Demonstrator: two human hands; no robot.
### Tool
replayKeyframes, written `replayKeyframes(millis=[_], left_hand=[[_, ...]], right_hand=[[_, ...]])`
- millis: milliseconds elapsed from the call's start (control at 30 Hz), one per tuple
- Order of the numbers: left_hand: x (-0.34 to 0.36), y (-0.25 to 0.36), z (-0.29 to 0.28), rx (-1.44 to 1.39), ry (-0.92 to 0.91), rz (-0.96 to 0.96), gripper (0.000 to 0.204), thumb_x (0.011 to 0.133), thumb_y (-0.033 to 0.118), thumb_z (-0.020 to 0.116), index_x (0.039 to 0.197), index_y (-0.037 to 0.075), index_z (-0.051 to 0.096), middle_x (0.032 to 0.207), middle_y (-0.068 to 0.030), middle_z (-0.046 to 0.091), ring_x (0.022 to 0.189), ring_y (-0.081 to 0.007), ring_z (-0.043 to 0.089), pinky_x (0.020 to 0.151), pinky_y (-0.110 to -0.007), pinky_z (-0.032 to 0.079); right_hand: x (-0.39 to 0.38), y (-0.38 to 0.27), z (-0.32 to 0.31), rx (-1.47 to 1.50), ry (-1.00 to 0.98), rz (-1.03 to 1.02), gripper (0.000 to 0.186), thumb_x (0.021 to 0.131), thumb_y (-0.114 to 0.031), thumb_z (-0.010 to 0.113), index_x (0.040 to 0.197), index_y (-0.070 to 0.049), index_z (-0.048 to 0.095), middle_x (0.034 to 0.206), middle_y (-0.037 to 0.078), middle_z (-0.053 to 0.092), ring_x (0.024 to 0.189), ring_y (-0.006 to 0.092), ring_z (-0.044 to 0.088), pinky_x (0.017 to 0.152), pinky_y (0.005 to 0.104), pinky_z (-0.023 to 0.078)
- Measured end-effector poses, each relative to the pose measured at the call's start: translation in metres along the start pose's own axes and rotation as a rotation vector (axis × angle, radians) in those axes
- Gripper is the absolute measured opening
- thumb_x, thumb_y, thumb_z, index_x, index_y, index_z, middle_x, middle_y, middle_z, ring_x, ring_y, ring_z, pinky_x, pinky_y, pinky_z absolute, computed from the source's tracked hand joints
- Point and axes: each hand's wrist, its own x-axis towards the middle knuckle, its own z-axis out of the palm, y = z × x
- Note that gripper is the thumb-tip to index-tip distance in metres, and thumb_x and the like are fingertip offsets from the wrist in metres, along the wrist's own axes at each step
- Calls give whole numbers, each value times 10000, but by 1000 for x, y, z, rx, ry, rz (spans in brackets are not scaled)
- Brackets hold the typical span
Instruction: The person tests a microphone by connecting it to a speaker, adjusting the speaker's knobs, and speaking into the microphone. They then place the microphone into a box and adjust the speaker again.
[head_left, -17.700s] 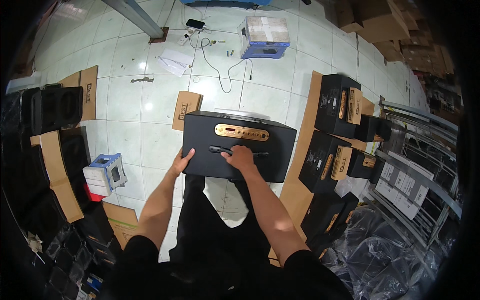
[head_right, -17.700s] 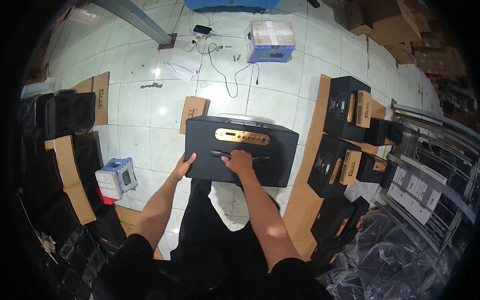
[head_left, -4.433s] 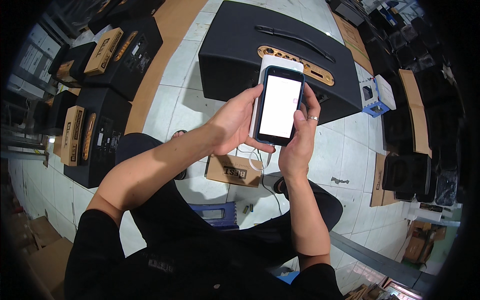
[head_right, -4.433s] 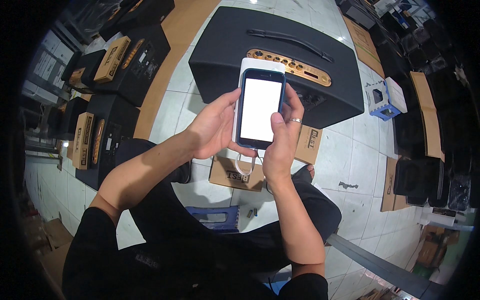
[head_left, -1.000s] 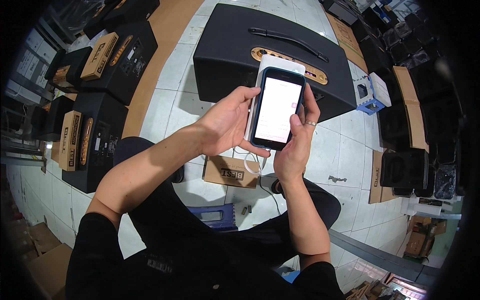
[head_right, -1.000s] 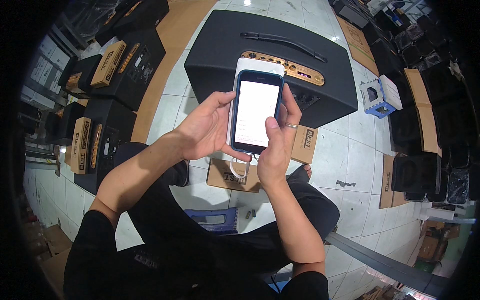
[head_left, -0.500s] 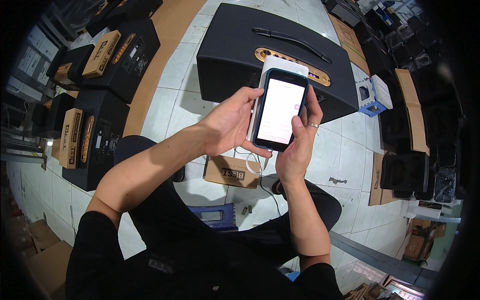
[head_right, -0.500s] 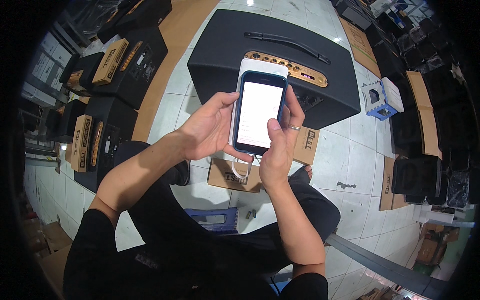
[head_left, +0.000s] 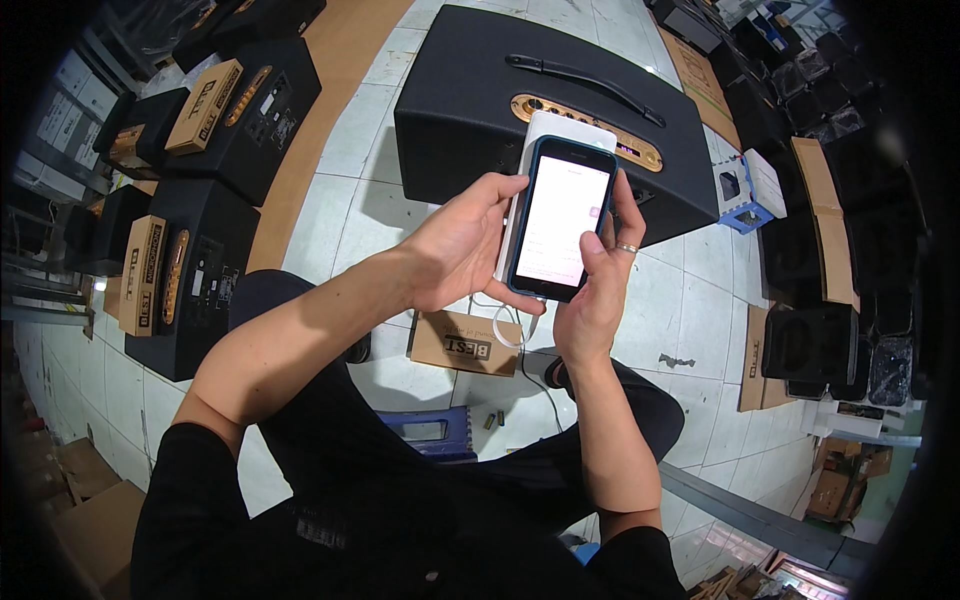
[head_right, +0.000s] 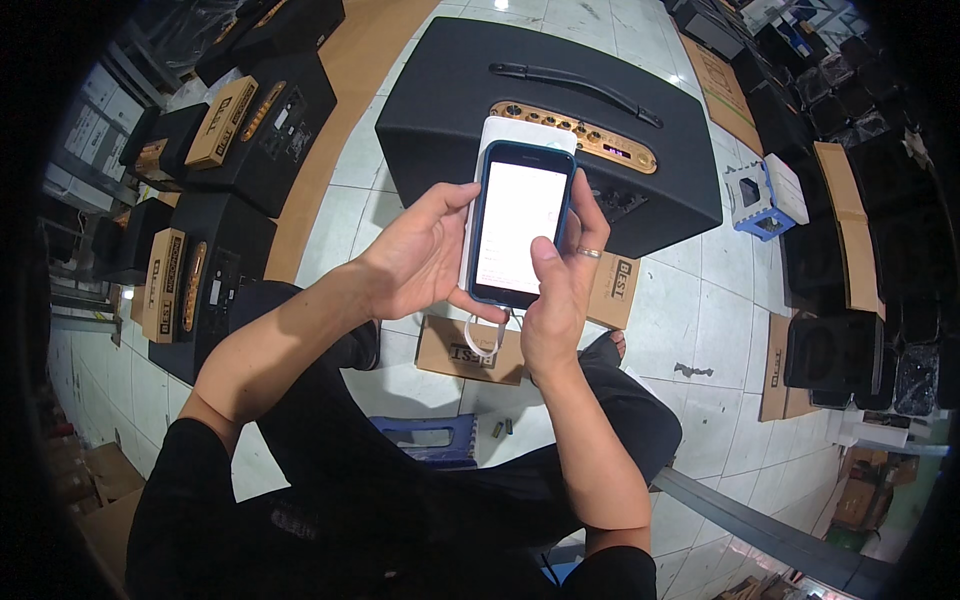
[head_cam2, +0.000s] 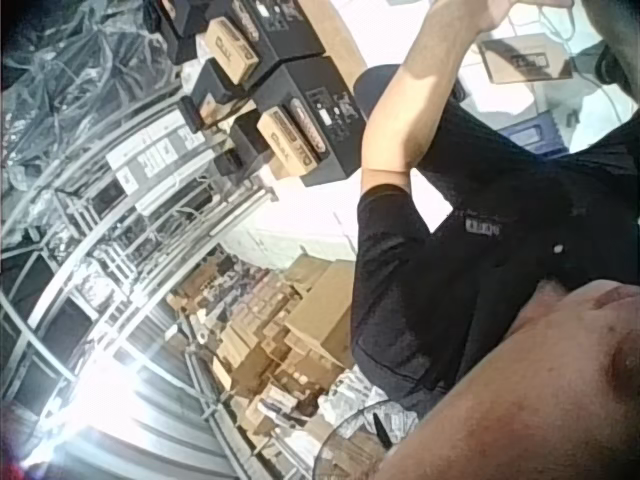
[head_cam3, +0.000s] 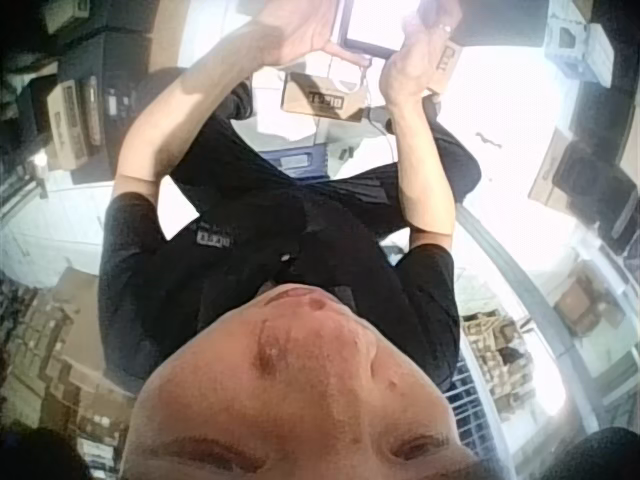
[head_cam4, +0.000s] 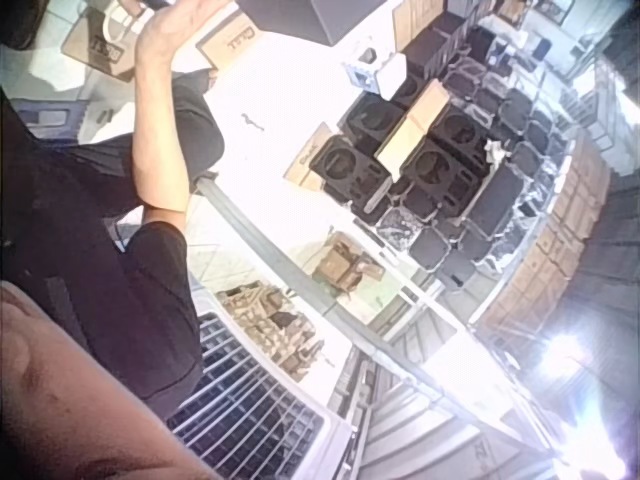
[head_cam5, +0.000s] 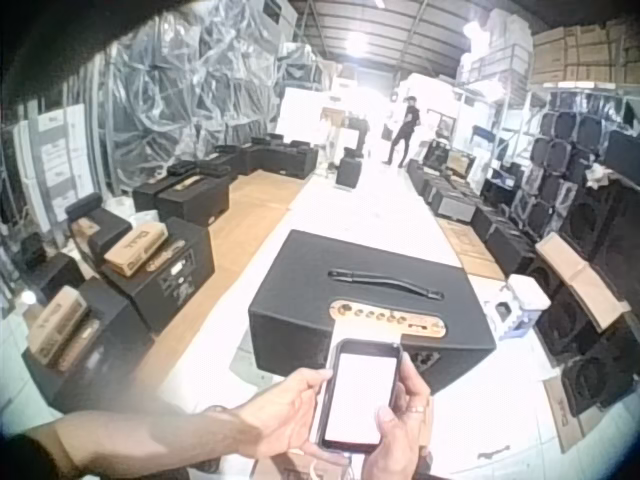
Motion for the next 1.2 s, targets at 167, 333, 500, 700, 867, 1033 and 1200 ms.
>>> replayKeyframes(millis=[167, 333, 500, 700, 867, 1033, 1200], left_hand=[[-1, -1, 0, 16, 45, -23, 793, 1045, 564, 188, 1589, -10, 244, 1464, -226, 518, 1354, -343, 568, 992, -629, 565], [1, -1, 2, 4, 46, -9, 747, 1060, 539, 167, 1589, 26, 291, 1480, -197, 520, 1355, -332, 568, 1018, -635, 541], [15, -19, 26, -12, 19, 63, 748, 1068, 615, 252, 1566, 66, 351, 1491, -180, 529, 1353, -339, 562, 1084, -615, 488], [37, -42, 54, -112, -404, -51, 934, 1020, 763, 187, 1613, 46, 270, 1560, -228, 435, 1411, -359, 499, 1135, -575, 457], [45, -62, 87, 546, -249, 139, 902, 1024, 732, 217, 1579, 41, 381, 1424, -258, 592, 1242, -343, 665, 939, -444, 620], [69, -49, 64, 798, 4, 200, 779, 1032, 654, 384, 1462, 27, 555, 1316, -209, 682, 1192, -263, 695, 996, -334, 553], [69, -18, -16, 955, 260, 311, 661, 1083, 545, 378, 1486, 45, 534, 1426, -173, 622, 1319, -244, 603, 1075, -320, 464]], right_hand=[[1, 3, 2, -24, 18, 14, 704, 944, -190, 552, 1594, -113, 292, 1583, 159, 369, 1461, 266, 407, 1229, 425, 314], [3, 2, 1, -58, -16, -21, 694, 951, -136, 550, 1589, -82, 283, 1510, 233, 445, 1406, 281, 472, 1181, 413, 373], [6, -9, -31, -539, -79, -190, 1092, 735, -308, 930, 1534, 7, 256, 1362, 277, 535, 1246, 340, 608, 1046, 435, 510], [-12, -75, -101, -642, 35, -72, 999, 672, -180, 914, 1409, 149, 327, 1265, 325, 575, 1189, 366, 622, 986, 390, 541], [-115, -96, -230, -937, 304, 119, 833, 598, -401, 962, 1181, 81, 613, 1010, 179, 728, 813, 248, 723, 714, 363, 588], [-348, 70, -388, -1215, 868, 592, 751, 569, -428, 966, 1090, 26, 672, 1029, 197, 734, 928, 321, 718, 826, 432, 561], [-535, 211, -416, -667, 1663, 1244, 886, 554, -336, 962, 1209, 131, 592, 1223, 281, 667, 1041, 330, 704, 863, 418, 598]])
